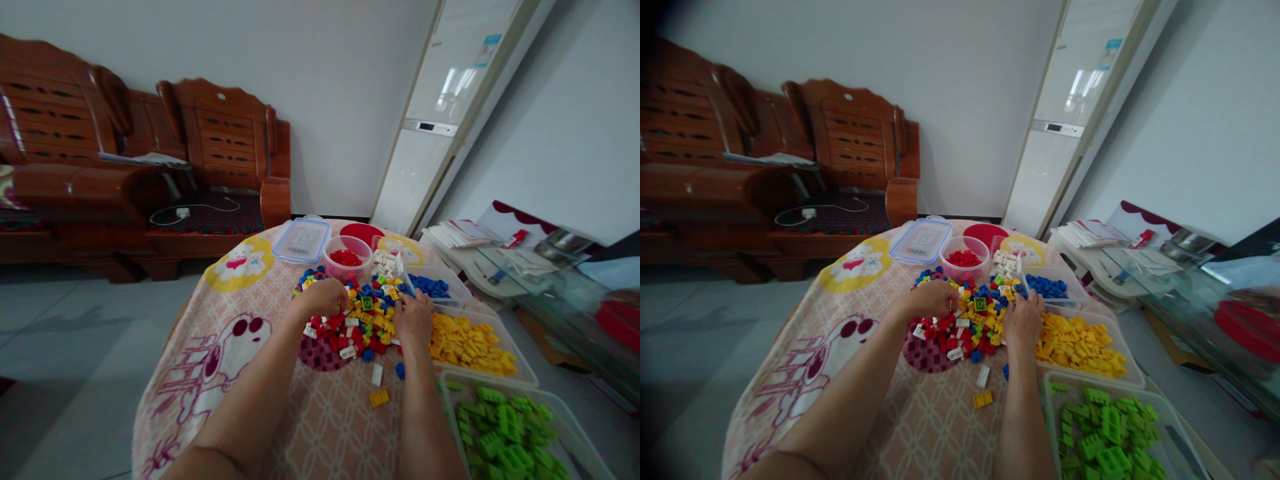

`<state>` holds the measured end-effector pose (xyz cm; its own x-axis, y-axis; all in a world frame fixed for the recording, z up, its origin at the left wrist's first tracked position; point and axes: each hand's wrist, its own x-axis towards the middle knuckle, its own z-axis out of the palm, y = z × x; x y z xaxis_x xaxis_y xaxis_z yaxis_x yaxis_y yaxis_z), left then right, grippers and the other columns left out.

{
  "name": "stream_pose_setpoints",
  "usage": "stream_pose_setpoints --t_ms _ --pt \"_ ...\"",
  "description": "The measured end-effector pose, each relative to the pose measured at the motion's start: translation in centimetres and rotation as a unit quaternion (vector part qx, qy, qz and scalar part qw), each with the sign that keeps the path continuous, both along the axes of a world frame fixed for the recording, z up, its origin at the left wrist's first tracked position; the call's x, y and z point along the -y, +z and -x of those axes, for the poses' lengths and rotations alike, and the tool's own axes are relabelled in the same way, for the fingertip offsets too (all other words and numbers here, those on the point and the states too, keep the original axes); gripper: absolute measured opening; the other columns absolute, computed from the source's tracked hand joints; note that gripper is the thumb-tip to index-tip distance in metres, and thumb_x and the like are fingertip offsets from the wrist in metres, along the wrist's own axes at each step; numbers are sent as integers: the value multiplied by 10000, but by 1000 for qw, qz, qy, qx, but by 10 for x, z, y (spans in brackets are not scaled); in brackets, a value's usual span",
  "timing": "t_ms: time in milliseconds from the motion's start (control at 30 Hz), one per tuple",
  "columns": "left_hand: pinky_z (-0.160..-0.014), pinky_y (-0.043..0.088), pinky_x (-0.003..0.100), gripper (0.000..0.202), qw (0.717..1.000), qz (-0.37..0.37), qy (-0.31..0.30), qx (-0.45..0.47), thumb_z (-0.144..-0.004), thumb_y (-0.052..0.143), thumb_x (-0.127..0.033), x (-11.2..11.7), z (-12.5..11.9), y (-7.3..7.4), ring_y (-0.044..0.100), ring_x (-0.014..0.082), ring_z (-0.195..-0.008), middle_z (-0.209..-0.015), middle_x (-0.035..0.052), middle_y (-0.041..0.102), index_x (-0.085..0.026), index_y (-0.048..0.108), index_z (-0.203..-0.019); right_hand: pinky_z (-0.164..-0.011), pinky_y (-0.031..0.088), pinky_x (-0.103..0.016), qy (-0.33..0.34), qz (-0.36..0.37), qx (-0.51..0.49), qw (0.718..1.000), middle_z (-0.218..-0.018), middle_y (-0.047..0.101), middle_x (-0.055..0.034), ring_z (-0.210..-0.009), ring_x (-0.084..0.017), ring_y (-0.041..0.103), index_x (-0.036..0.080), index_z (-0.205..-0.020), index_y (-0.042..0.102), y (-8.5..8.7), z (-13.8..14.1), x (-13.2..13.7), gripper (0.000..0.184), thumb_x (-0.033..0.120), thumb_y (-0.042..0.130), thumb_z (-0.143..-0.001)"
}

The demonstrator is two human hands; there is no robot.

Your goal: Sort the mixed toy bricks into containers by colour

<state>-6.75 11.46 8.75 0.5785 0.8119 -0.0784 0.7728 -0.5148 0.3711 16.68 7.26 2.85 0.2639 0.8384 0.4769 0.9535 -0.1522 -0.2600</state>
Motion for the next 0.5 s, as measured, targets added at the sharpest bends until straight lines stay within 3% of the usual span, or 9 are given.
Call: stream_pose_setpoints --t_ms 100,200,333,500 --pt "-586 466 188 339 989 40 37 134 -615 541 -57 -6 4 3 636 134 -606 -623 -1 699 -191 791 -802 -1006 375 -425 1 9 1 1000 -1331 536 -207 -1273 -338 398 119 -1083 734 1 0 0 318 217 495 -897" --pt "-522 459 167 308 942 90 127 297 -656 505 -65 -13 4 -1 590 98 -493 -534 -19 648 -156 771 -782 -1007 378 -423 -1 15 -1 1000 -1347 526 -204 -1274 -336 400 122 -1090 731 1 0 0 313 217 504 -898" --pt "-515 504 184 266 818 137 248 500 -689 518 -73 -23 -1 -12 610 101 -485 -539 -13 649 -126 743 -821 -1008 381 -419 -3 19 -3 1000 -1347 525 -209 -1271 -344 397 111 -1084 734 2 0 1 314 215 501 -901" --pt "-540 529 194 148 661 145 300 673 -705 619 -121 -27 -7 -19 631 100 -509 -612 13 687 -105 698 -829 -999 387 -409 -4 12 3 1000 -1340 526 -199 -1263 -336 396 118 -1081 737 1 0 1 315 214 503 -894"
